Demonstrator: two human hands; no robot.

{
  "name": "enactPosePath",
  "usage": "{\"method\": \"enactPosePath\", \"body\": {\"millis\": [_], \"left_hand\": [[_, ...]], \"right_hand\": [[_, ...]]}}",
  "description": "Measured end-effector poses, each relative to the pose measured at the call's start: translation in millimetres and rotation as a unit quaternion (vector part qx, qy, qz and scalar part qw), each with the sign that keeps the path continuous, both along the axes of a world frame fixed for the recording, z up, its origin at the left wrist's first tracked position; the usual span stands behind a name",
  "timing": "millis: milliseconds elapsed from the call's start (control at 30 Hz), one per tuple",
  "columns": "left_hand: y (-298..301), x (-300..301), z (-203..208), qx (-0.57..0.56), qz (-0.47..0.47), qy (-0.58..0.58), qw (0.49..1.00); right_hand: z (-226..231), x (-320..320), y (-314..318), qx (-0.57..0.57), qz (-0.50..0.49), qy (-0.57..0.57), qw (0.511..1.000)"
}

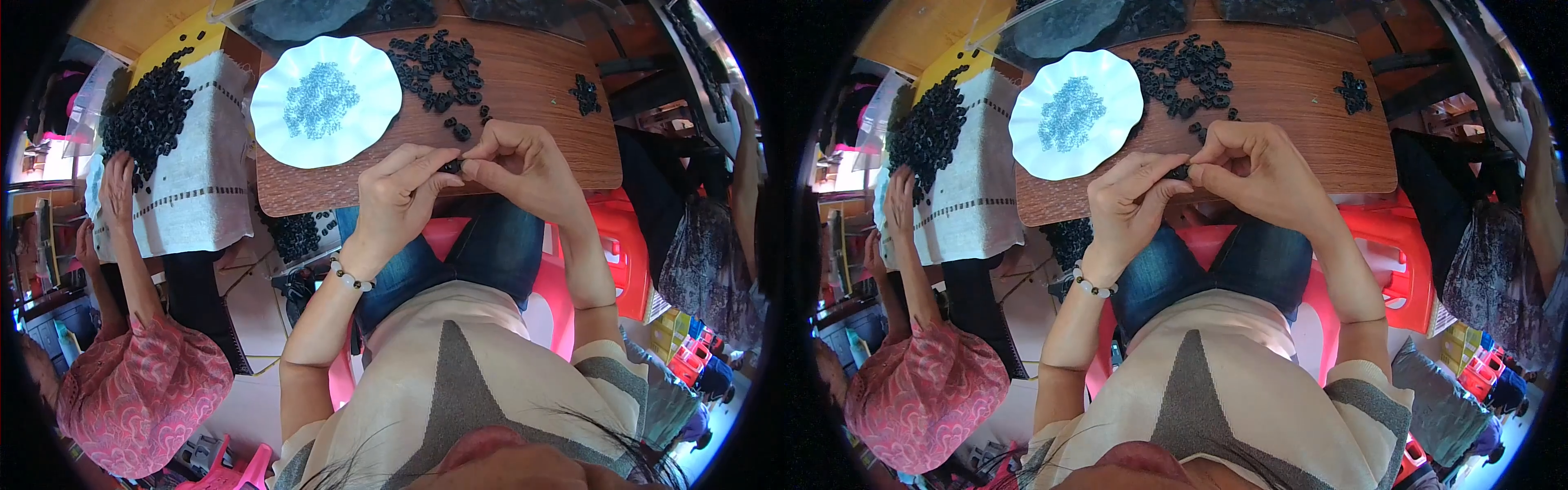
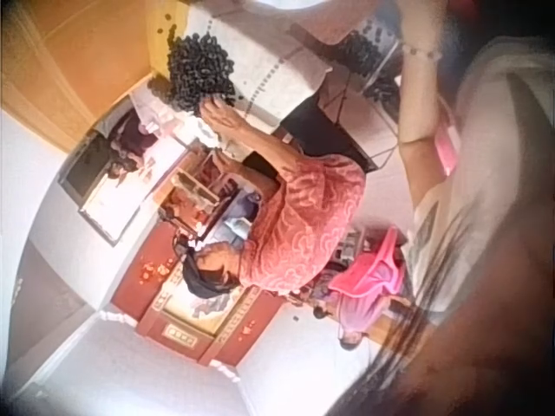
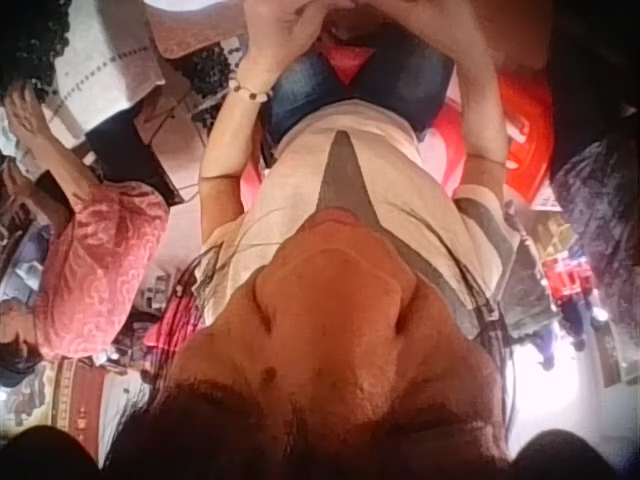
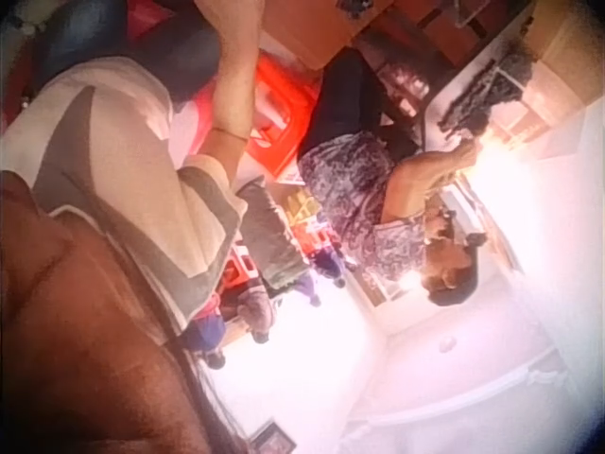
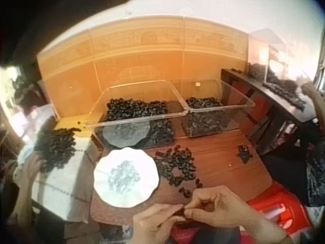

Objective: Sorting and inspecting small black beads or components by hand.

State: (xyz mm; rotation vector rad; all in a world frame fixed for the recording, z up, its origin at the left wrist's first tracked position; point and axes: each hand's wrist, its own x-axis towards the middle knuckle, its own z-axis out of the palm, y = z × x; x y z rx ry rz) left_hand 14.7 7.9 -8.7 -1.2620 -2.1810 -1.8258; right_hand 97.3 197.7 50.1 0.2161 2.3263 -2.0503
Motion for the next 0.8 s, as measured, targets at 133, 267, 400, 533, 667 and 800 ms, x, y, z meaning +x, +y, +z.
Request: {"method": "enactPosePath", "body": {"millis": [133,267,400,533,667,800], "left_hand": [[1,1,2,0.004,-0.005,-0.028,1.0],[1,0,-1,-0.011,0.001,-0.028,1.0],[1,-3,-4,-0.012,-0.021,-0.009,1.0],[0,-3,-5,-0.017,-0.035,0.003,0.999],[-1,1,-6,-0.038,-0.037,0.074,0.996],[2,3,-5,-0.047,-0.037,0.103,0.993]], "right_hand": [[-5,-1,4,-0.007,0.005,0.01,1.0],[-10,-3,5,0.017,0.01,0.008,1.0],[-11,-2,1,-0.003,-0.009,-0.018,1.0],[-14,4,-6,0.01,-0.035,-0.004,0.999],[-9,9,-6,0.068,-0.017,-0.043,0.997],[-20,13,-2,0.04,-0.01,-0.031,0.999]]}}
